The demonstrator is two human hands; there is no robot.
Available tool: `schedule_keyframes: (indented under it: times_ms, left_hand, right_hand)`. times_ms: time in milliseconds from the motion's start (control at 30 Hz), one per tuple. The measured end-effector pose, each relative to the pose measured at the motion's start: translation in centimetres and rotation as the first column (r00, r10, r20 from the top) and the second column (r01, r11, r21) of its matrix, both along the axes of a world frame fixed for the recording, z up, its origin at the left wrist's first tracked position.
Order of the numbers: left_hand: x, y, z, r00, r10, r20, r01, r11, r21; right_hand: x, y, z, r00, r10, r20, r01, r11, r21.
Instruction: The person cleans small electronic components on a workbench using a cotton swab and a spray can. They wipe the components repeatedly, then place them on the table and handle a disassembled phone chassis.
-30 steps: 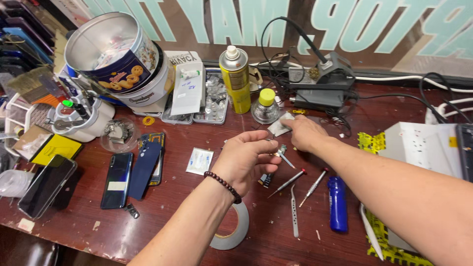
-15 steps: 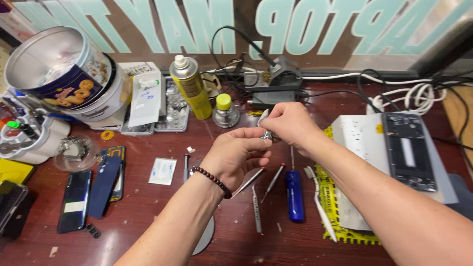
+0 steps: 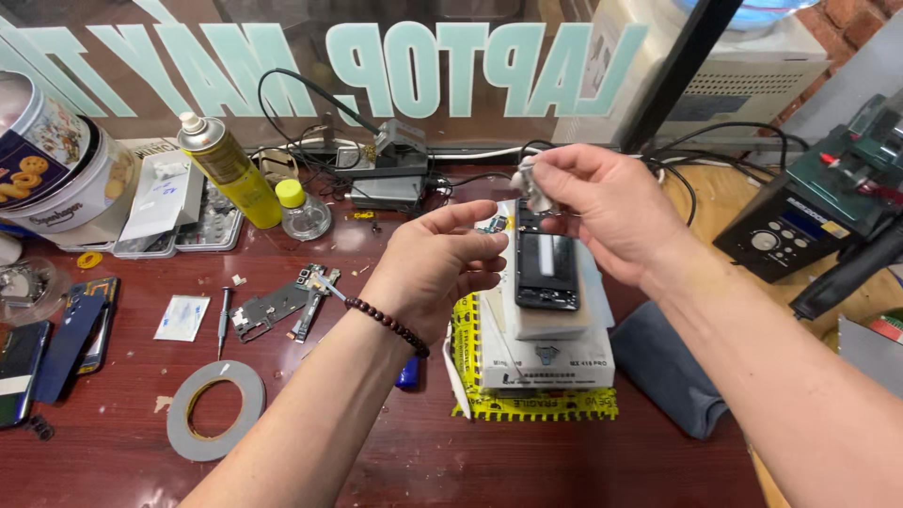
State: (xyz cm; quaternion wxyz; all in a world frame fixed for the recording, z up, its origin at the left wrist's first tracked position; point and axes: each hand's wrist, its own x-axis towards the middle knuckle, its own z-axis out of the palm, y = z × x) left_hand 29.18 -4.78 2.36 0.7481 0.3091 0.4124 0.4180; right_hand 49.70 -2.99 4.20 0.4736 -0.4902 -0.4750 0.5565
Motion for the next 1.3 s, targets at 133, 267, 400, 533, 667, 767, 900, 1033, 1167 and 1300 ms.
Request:
schedule_keyframes:
  times_ms: [133,267,400,533,667,767,900,1033,1167,1300]
  left_hand:
    - [1.7,-1.1,-0.2,0.995,-0.078,0.058,0.075,0.996,0.042]
    - [2.3,-1.6,-0.2,0.998,-0.047,0.035,0.048,0.999,-0.001]
    - [2.9,-1.4,0.1,0.999,0.044,-0.006,-0.044,0.998,0.045]
    - [3.4,-1.8,0.0,0.974,0.076,-0.214,-0.031,0.978,0.205]
    - [3.6,-1.9,-0.1,0.952,0.11,-0.285,-0.041,0.971,0.237]
    - [3.0,-1.5,-0.2,0.982,0.111,-0.155,-0.085,0.983,0.163]
    - [2.2,-1.2,-0.5,0.994,0.073,0.077,-0.074,0.997,0.017]
    - [2.1,-1.0,-0.5,0.99,0.063,0.125,-0.059,0.998,-0.032]
    - [2.3,-0.7,-0.5,0.992,0.041,0.118,-0.037,0.999,-0.032]
    - [2.6,-0.7,-0.5,0.994,0.07,0.082,-0.068,0.997,-0.022]
  right_hand:
    - [-0.6,-0.9,-0.7,0.975,0.021,0.221,-0.044,0.994,0.097]
    - [1.4,-1.6,0.5,0.993,-0.103,0.051,0.1,0.993,0.054]
    - [1.2,-3.7,0.3,0.997,0.08,-0.001,-0.08,0.996,-0.03]
    - [-0.5,-4.4,-0.3,0.968,0.07,0.241,-0.073,0.997,0.003]
    - [-0.8,-4.2,-0.2,0.988,-0.001,0.155,-0.002,1.0,0.019]
    - [-0.4,-3.7,0.2,0.986,-0.164,0.025,0.166,0.975,-0.147]
    - [0.2,-3.8,0.6,0.99,-0.111,-0.081,0.103,0.989,-0.104]
    - [0.2,-4.1,0.8,0.995,-0.069,-0.078,0.06,0.993,-0.106]
    - [0.0,-3.8,1.0,0.993,-0.094,-0.075,0.083,0.988,-0.132]
    - [-0.1,-3.9,0.9,0.998,-0.067,-0.004,0.066,0.988,-0.138]
